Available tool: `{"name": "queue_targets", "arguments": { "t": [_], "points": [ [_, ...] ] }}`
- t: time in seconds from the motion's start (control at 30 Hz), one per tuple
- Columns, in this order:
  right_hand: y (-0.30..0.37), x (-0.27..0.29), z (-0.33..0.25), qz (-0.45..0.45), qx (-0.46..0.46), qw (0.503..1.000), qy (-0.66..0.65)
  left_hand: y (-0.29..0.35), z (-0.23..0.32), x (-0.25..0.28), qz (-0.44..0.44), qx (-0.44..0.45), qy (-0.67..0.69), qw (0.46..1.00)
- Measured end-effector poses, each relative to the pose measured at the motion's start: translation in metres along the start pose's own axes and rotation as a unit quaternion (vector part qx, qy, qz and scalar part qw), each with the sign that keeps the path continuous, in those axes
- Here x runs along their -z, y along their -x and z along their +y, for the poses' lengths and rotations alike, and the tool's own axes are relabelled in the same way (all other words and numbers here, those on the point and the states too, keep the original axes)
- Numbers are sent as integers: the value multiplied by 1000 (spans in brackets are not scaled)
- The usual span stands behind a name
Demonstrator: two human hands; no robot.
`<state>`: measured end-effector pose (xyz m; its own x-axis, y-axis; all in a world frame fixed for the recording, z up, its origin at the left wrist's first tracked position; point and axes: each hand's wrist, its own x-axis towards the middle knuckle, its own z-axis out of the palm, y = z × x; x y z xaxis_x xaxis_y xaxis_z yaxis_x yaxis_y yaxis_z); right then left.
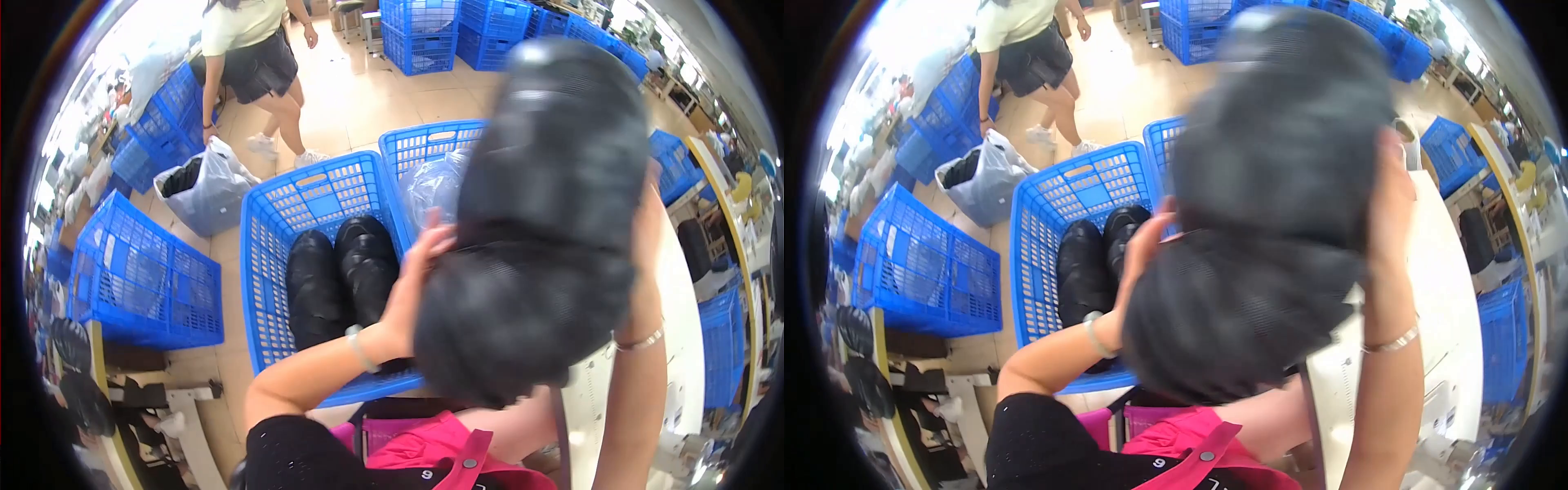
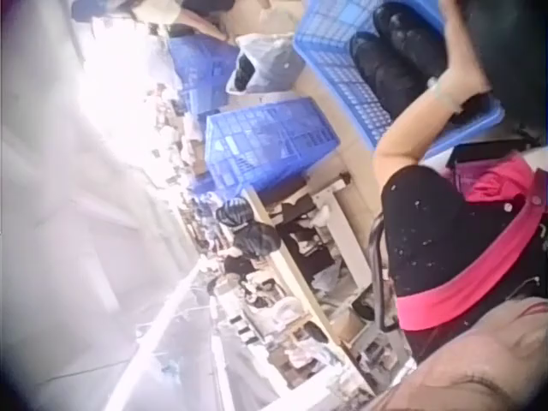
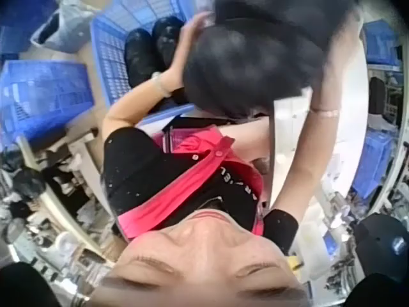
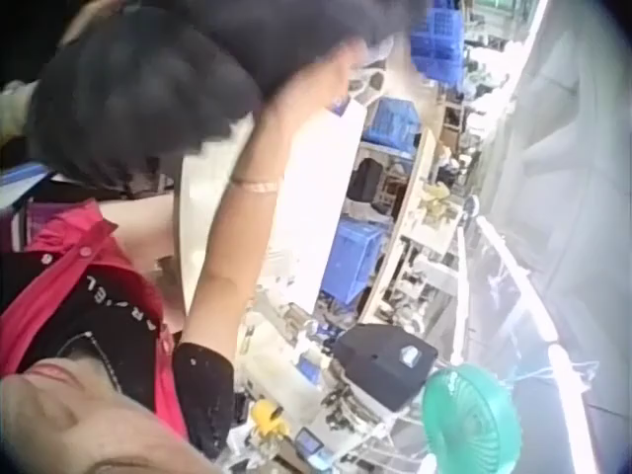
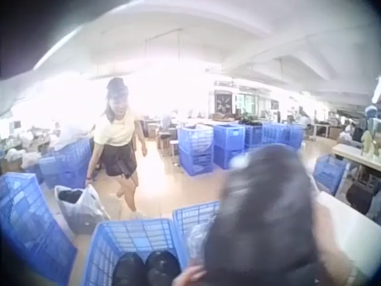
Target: Stitching various shoe components together using an industrial sewing machine.
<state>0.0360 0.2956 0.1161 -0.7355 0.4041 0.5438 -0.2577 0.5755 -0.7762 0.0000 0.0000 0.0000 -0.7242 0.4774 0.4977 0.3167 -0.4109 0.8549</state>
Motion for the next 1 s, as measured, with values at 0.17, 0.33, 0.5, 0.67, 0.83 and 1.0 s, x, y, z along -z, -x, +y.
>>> {"name": "queue_targets", "arguments": {
  "t": [0.17,0.33,0.5,0.67,0.83,1.0],
  "points": [
    [29,-197,-63,-63,-63,980,-178,116,-34,106,64,254,63,963],
    [120,-253,12,-280,-93,946,134,207,-81,166,76,302,-328,892],
    [227,-204,10,-409,-73,897,147,243,-155,159,-65,408,-455,789],
    [303,-204,15,-503,62,830,234,233,-123,137,22,443,-84,892],
    [322,-214,37,-536,-4,783,315,158,-78,210,222,424,-110,871],
    [325,-237,22,-524,32,802,285,94,-129,250,266,253,-262,893]
  ]
}}
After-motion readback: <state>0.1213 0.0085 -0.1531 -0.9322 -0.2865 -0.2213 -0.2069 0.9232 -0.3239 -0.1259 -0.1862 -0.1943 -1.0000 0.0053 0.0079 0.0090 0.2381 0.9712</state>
